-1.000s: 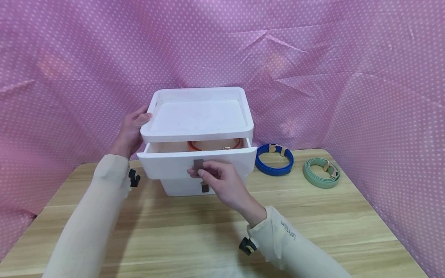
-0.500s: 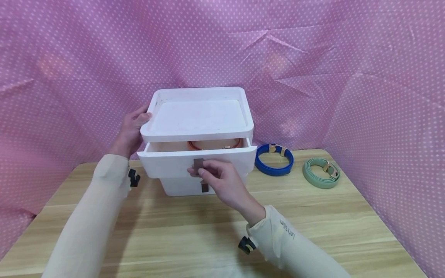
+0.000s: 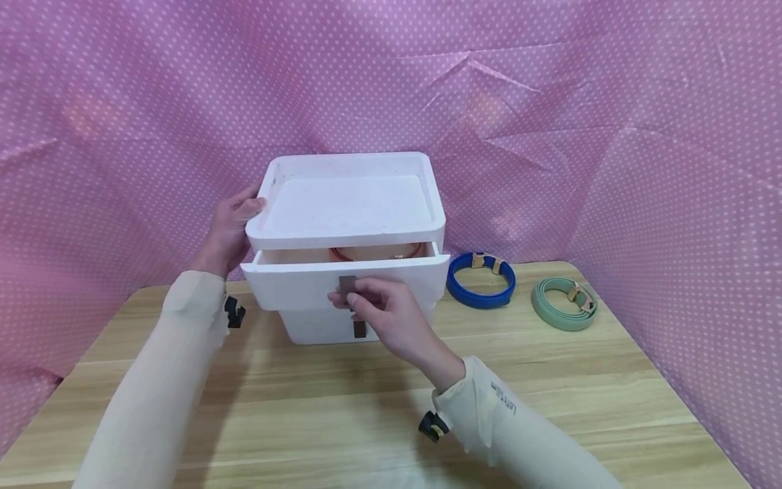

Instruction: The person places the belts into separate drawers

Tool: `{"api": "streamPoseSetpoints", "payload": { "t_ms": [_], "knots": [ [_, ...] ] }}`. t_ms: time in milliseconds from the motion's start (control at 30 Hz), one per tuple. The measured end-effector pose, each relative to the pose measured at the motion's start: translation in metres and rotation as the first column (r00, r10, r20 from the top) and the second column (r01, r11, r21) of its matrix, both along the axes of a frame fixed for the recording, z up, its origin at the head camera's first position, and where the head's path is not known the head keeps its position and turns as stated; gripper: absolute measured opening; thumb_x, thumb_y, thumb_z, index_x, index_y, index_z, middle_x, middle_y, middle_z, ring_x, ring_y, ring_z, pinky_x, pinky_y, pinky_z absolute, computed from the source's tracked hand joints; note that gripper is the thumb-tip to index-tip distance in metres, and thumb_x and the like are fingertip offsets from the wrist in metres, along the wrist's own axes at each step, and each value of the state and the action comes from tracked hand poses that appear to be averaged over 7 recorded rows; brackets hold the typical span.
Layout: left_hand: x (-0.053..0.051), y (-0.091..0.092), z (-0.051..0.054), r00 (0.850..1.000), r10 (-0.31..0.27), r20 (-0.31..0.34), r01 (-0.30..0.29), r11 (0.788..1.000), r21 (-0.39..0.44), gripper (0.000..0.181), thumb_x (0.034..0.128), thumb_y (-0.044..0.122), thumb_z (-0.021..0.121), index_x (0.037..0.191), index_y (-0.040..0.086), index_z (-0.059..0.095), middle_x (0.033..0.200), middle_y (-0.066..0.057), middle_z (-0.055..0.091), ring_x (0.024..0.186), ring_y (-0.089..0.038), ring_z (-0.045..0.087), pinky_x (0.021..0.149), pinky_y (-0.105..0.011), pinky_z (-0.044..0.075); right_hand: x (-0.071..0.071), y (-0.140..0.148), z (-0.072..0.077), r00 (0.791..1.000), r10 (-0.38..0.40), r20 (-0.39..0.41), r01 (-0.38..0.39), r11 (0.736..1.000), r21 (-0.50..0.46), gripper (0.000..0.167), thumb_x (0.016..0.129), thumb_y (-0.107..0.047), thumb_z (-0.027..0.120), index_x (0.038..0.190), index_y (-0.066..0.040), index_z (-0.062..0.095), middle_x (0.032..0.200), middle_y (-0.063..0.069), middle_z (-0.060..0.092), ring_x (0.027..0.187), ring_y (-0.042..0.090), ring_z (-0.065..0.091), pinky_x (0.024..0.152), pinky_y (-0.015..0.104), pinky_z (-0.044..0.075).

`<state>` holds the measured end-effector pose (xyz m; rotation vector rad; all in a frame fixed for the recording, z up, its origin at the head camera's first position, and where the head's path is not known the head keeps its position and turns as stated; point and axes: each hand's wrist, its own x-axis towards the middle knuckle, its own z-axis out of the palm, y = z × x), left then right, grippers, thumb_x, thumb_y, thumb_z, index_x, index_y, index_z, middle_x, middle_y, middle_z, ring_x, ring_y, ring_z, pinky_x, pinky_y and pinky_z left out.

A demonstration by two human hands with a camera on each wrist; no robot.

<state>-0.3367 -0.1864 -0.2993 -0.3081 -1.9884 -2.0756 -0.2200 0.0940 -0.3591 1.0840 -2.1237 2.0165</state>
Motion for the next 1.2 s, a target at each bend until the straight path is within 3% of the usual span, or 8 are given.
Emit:
{"api": "streamPoseSetpoints", "payload": {
  "t_ms": [333,1200],
  "knots": [
    [0.0029,-0.0006,0.0018,1.0,-0.002,-0.005,0.002,1.0,-0.013,0.053,0.0985,0.012,0.056,0.149,0.008,0.039,0.153,-0.012,0.038,0.134,-0.029,0.044,0.103,-0.029,0.045,-0.0008,0.0,0.0003,0.999,-0.01,0.04,0.009,1.0,0.015,0.025,0.102,-0.011,0.053,0.12,0.001,0.065,0.117,0.01,0.069,0.109,0.024,0.065,0.089,0.047,0.055],
    [0.0084,0.0007,-0.0013,1.0,0.023,0.018,-0.022,0.998,-0.053,0.053,0.0995,0.014,0.056,0.15,0.015,0.039,0.154,-0.005,0.037,0.138,-0.024,0.039,0.106,-0.03,0.042,-0.0031,0.0014,-0.0041,0.999,-0.039,0.027,0.038,0.999,0.029,0.022,0.102,-0.011,0.053,0.116,0.0,0.067,0.116,0.009,0.07,0.107,0.024,0.066,0.086,0.042,0.057]
  ]
}}
